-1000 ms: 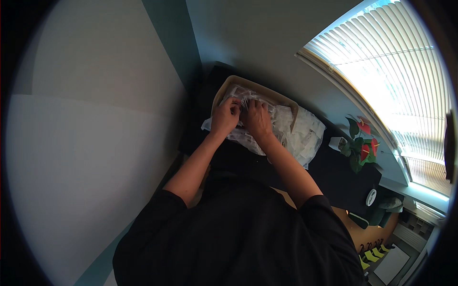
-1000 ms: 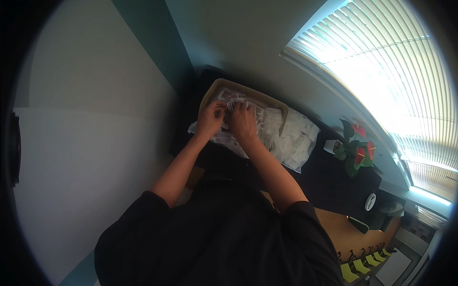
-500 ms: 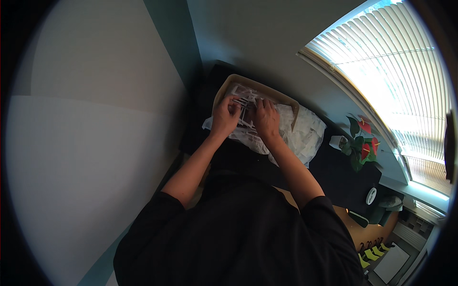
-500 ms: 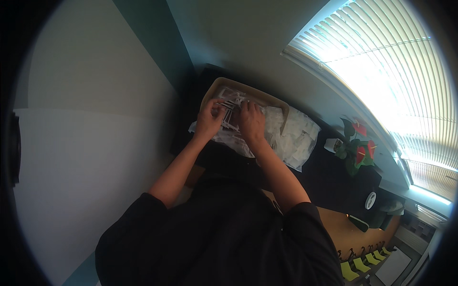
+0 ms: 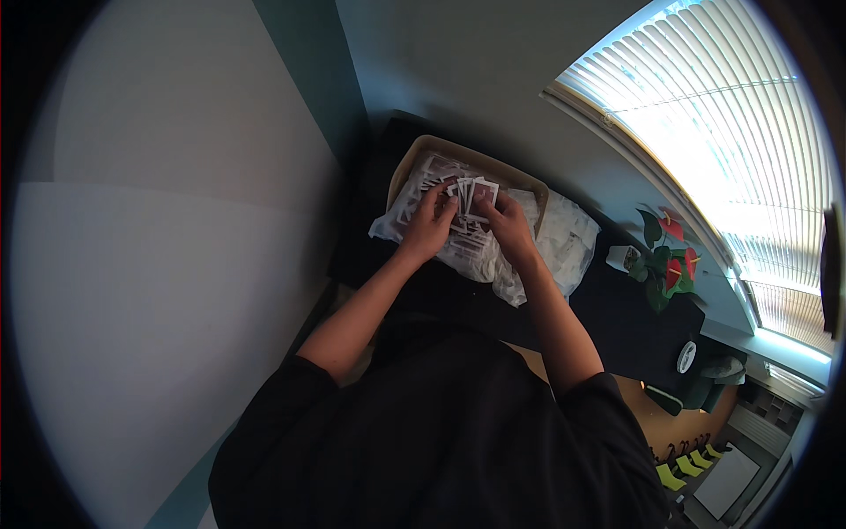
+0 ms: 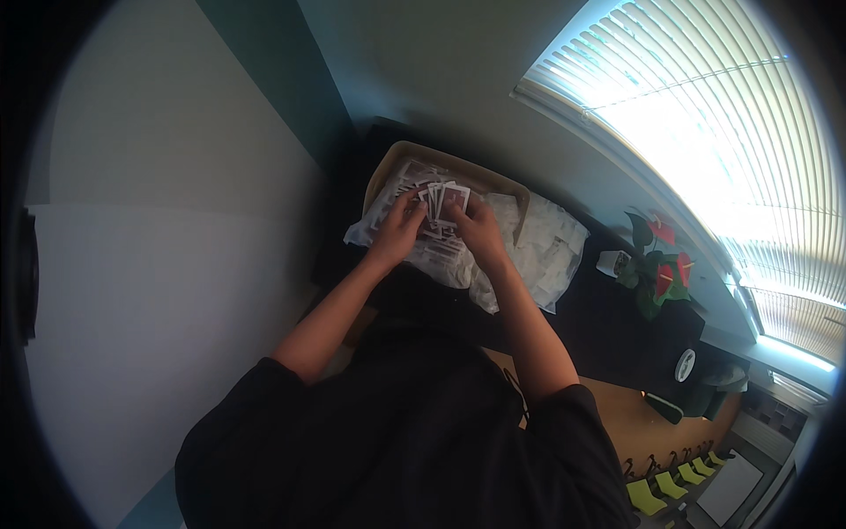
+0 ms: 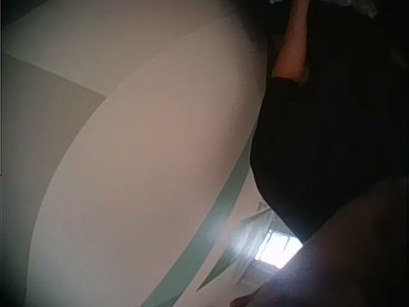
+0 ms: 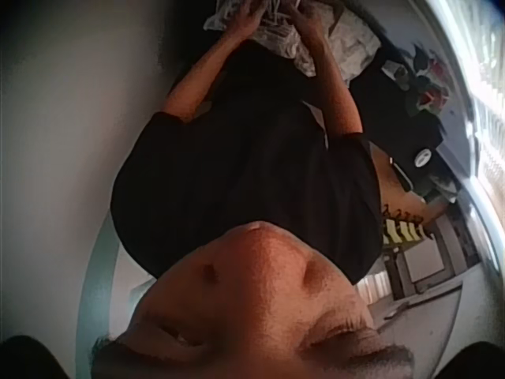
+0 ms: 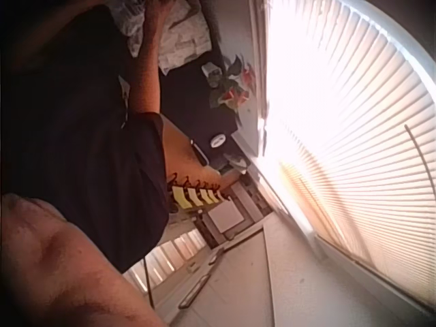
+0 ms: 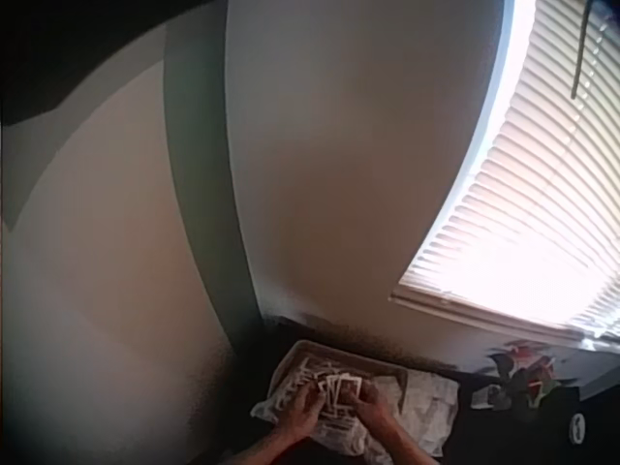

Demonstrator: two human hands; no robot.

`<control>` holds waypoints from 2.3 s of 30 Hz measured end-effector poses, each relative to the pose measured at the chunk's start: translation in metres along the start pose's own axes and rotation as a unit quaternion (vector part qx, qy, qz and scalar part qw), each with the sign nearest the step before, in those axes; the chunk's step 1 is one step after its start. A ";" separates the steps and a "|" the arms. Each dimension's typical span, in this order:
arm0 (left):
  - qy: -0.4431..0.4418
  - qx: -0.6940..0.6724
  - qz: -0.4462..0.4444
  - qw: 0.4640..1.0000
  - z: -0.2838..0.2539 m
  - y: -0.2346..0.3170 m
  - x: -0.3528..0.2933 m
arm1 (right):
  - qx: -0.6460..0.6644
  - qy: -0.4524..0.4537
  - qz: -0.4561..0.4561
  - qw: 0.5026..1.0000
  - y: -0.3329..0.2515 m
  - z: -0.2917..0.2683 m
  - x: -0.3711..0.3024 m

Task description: The person organizes small white and red packets by taking them out of a plastic bag in a box and arranging them into a stack in a wooden tray on a table.

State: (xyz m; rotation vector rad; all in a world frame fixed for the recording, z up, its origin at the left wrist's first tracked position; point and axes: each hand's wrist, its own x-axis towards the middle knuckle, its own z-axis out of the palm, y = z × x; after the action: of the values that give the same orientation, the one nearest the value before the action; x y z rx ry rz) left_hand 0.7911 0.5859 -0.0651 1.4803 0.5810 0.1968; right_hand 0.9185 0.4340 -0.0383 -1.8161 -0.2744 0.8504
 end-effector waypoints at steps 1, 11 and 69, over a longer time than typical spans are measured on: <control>-0.001 -0.047 -0.023 0.999 0.001 -0.001 0.000 | 0.047 -0.030 -0.008 0.998 -0.004 0.003 -0.004; -0.142 -0.427 -0.088 0.889 -0.012 0.023 -0.012 | 0.107 -0.166 0.007 0.980 0.009 0.020 -0.016; -0.217 -0.499 -0.246 0.802 -0.052 -0.005 0.000 | -0.252 0.137 -0.426 0.858 -0.010 0.042 -0.042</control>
State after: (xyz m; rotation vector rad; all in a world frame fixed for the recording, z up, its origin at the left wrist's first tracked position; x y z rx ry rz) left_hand 0.7649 0.6307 -0.0687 0.2826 0.3586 -0.2307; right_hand 0.8629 0.4453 -0.0195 -1.9618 -1.0978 -0.1337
